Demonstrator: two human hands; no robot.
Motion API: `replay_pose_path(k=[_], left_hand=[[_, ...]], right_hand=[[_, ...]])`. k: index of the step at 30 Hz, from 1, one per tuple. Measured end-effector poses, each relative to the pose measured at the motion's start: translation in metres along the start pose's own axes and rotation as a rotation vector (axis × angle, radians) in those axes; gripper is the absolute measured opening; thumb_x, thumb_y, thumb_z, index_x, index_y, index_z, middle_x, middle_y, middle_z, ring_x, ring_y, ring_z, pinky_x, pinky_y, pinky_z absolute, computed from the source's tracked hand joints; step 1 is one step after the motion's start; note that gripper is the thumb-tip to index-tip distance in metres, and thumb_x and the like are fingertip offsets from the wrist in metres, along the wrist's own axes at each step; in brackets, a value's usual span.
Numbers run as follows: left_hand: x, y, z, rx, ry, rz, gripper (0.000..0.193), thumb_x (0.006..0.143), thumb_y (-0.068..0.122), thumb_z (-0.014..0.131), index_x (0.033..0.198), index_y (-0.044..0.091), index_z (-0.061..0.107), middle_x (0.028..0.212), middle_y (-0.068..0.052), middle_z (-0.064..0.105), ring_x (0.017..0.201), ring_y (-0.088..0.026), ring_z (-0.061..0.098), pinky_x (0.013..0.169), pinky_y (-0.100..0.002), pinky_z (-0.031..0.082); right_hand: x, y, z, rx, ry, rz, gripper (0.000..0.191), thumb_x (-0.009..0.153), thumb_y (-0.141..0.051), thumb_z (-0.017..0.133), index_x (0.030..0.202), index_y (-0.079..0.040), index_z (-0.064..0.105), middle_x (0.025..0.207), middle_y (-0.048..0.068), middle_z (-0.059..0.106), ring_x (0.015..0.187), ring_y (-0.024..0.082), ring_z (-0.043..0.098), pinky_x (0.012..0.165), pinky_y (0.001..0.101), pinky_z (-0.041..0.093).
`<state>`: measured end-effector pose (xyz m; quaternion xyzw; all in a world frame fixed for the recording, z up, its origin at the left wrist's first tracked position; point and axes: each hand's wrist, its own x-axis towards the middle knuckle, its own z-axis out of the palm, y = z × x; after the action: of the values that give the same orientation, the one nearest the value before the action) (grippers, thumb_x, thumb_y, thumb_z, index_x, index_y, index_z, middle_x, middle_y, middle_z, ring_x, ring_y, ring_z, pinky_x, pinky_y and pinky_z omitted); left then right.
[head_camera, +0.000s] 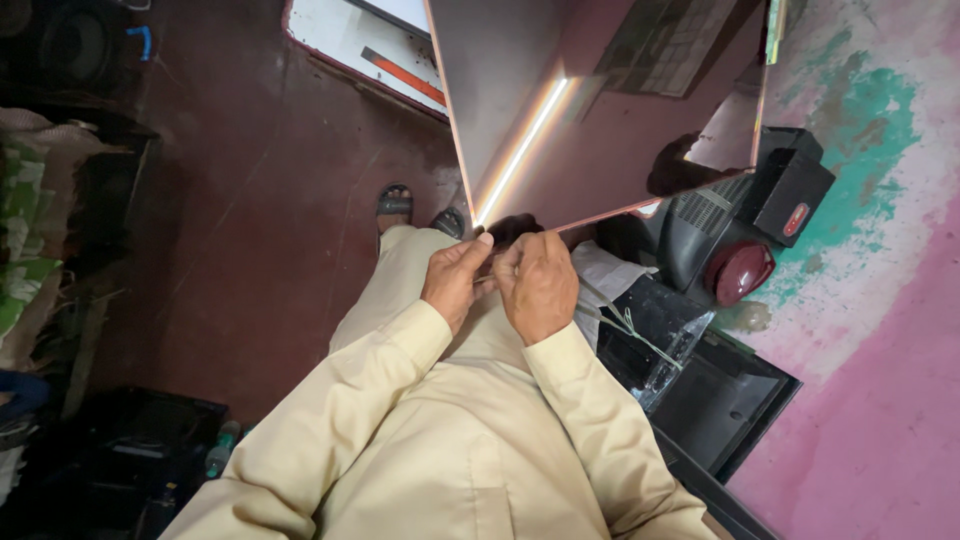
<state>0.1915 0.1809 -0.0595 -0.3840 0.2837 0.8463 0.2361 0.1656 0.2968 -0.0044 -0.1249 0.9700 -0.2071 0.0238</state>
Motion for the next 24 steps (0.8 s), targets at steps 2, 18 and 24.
replay_pose_path(k=[2, 18, 24], left_hand=[[0.0, 0.001, 0.001, -0.045, -0.061, 0.013, 0.032, 0.1, 0.033, 0.062, 0.108, 0.005, 0.073, 0.103, -0.005, 0.075, 0.088, -0.012, 0.07, 0.078, -0.029, 0.057], [0.002, 0.004, 0.002, -0.161, -0.113, -0.023, 0.038, 0.101, 0.035, 0.06, 0.114, 0.0, 0.067, 0.111, -0.015, 0.073, 0.098, -0.023, 0.073, 0.09, -0.04, 0.061], [0.0, 0.006, 0.001, -0.134, -0.148, -0.014, 0.044, 0.101, 0.037, 0.059, 0.119, -0.002, 0.067, 0.114, -0.015, 0.074, 0.102, -0.023, 0.074, 0.092, -0.039, 0.06]], right_hand=[[-0.001, 0.005, 0.003, 0.015, 0.012, 0.022, 0.02, 0.081, -0.009, 0.078, 0.09, -0.003, 0.061, 0.09, 0.017, 0.059, 0.084, 0.039, 0.061, 0.07, 0.0486, 0.049], [-0.015, 0.016, 0.014, 0.366, 0.198, 0.092, 0.015, 0.09, -0.002, 0.08, 0.105, -0.003, 0.077, 0.102, 0.009, 0.069, 0.081, 0.018, 0.07, 0.071, 0.0288, 0.057], [-0.014, 0.018, 0.017, 0.339, 0.19, 0.08, 0.016, 0.087, -0.001, 0.08, 0.102, -0.004, 0.076, 0.1, 0.009, 0.07, 0.075, 0.017, 0.069, 0.067, 0.0286, 0.056]])
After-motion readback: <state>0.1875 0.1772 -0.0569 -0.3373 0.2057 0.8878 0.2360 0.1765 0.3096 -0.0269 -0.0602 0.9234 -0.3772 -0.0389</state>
